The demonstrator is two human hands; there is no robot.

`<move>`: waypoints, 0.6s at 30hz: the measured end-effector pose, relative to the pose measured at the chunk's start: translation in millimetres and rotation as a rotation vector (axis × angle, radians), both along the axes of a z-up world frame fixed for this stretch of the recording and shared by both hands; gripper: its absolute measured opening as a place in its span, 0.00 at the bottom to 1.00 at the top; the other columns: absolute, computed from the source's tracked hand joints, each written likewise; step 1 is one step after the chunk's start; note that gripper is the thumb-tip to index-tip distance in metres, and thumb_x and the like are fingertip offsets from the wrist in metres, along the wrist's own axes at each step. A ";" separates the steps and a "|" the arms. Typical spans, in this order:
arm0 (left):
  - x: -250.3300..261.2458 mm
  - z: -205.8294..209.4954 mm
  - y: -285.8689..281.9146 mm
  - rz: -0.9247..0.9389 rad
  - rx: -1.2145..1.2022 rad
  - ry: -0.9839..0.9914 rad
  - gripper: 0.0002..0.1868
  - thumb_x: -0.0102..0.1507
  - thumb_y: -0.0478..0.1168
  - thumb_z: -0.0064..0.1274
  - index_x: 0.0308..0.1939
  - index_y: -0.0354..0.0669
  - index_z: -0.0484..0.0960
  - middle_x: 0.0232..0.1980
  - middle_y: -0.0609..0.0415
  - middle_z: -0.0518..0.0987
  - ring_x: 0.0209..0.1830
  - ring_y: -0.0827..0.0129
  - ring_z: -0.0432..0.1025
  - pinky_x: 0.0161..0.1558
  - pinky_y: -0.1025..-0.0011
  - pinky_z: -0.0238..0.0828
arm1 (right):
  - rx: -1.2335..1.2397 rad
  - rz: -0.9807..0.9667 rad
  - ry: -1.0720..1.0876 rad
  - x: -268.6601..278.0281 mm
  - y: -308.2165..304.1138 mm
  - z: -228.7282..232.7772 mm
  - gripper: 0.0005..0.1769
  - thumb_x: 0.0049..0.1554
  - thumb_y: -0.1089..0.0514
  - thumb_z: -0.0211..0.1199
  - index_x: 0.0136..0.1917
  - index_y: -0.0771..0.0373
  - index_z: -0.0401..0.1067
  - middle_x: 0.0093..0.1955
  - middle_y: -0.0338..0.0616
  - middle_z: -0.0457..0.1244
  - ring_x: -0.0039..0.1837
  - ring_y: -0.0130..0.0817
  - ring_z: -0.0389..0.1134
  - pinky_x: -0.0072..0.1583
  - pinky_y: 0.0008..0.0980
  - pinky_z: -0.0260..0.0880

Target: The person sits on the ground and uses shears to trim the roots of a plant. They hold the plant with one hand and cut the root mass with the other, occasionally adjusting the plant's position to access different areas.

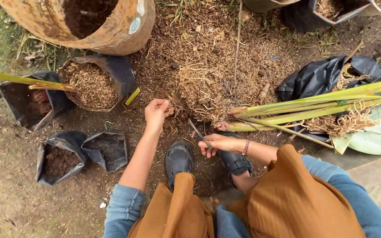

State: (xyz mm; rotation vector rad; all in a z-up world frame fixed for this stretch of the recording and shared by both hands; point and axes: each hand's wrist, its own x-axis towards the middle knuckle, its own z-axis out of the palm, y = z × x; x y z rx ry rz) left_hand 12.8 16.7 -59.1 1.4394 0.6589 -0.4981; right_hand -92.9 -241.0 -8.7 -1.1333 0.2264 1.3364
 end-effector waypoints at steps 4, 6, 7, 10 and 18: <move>-5.1 18.7 -7.3 0.036 0.065 -0.038 0.10 0.67 0.33 0.53 0.47 0.25 0.77 0.38 0.40 0.77 0.37 0.59 0.80 0.40 0.65 0.84 | 0.030 -0.032 0.007 8.4 19.8 -10.5 0.35 0.58 0.26 0.58 0.40 0.62 0.74 0.38 0.44 0.68 0.40 0.31 0.73 0.43 0.23 0.74; -2.0 28.8 -10.2 -0.147 0.271 -0.090 0.08 0.66 0.36 0.55 0.45 0.32 0.81 0.34 0.45 0.80 0.29 0.68 0.79 0.33 0.71 0.78 | 0.018 -0.132 0.077 16.8 32.7 -14.6 0.37 0.57 0.24 0.59 0.39 0.63 0.73 0.36 0.47 0.67 0.38 0.34 0.74 0.41 0.25 0.75; -1.7 31.8 -11.7 -0.150 0.274 -0.091 0.08 0.66 0.36 0.55 0.45 0.32 0.81 0.34 0.45 0.80 0.29 0.68 0.79 0.33 0.71 0.78 | 0.021 -0.135 0.077 22.5 37.2 -19.6 0.37 0.57 0.24 0.59 0.39 0.63 0.73 0.36 0.47 0.67 0.38 0.34 0.74 0.41 0.25 0.75; -3.8 39.6 -14.8 -0.159 0.313 -0.109 0.08 0.67 0.35 0.55 0.45 0.32 0.80 0.34 0.45 0.80 0.29 0.69 0.77 0.34 0.72 0.76 | 0.005 -0.209 0.122 38.8 49.2 -24.3 0.38 0.56 0.22 0.59 0.39 0.61 0.72 0.35 0.47 0.66 0.37 0.36 0.74 0.40 0.28 0.76; -12.3 53.4 -21.7 -0.152 0.310 -0.174 0.07 0.69 0.33 0.49 0.46 0.30 0.79 0.36 0.44 0.80 0.33 0.66 0.77 0.39 0.69 0.75 | -0.106 -0.336 0.142 49.9 70.7 -17.8 0.35 0.55 0.26 0.64 0.38 0.63 0.68 0.33 0.45 0.63 0.37 0.39 0.74 0.44 0.33 0.77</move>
